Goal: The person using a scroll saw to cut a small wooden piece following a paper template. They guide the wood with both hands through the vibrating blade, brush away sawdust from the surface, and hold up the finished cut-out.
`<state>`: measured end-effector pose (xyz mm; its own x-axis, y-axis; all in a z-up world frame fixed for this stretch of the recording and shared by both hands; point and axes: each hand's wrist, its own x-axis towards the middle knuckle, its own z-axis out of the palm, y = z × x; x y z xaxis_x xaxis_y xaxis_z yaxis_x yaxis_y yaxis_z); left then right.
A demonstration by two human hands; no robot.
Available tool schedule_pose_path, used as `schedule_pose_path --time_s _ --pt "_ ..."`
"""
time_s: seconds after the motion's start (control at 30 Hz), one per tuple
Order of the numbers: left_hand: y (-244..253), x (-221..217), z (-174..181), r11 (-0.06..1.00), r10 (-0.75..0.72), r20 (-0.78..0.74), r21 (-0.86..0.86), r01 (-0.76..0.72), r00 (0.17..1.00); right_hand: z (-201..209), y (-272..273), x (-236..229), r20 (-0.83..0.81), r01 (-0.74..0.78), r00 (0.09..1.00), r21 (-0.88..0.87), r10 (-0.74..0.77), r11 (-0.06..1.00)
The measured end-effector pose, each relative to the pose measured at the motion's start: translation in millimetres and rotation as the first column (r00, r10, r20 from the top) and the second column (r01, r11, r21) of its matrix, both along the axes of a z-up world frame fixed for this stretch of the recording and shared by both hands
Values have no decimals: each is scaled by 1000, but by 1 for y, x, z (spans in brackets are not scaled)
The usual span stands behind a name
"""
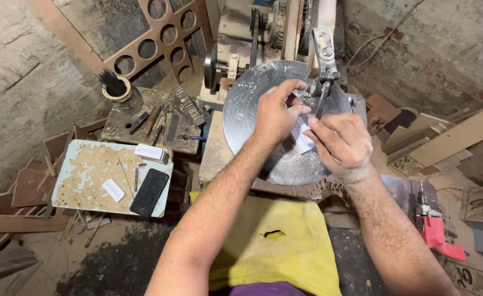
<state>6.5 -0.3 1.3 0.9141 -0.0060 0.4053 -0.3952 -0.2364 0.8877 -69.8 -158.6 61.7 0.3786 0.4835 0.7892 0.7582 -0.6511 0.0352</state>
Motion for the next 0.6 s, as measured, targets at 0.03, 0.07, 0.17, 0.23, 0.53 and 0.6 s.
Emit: schedule_pose_path --time_s 0.03,0.07,0.17,0.23,0.53,0.6 --pt "-1 2 -2 1000 7 5 4 -7 1000 0 0 -1 -4 3 1000 3 -3 1000" --pt "0 3 -4 1000 18 10 9 -18 1000 0 1 -2 -8 -3 1000 3 3 1000" --pt "1 3 -8 1000 -11 -33 -7 11 999 3 3 -4 -15 -16 1000 17 16 1000" --pt "0 2 -11 1000 1 13 18 -1 1000 4 2 -8 -23 -13 1000 36 14 999" --pt "-9 -2 -15 998 -2 -26 -58 0 1000 33 2 1 19 -73 997 206 70 976" --pt "-10 -4 -15 989 -48 -110 -141 32 993 57 6 15 -15 56 998 245 -54 968"
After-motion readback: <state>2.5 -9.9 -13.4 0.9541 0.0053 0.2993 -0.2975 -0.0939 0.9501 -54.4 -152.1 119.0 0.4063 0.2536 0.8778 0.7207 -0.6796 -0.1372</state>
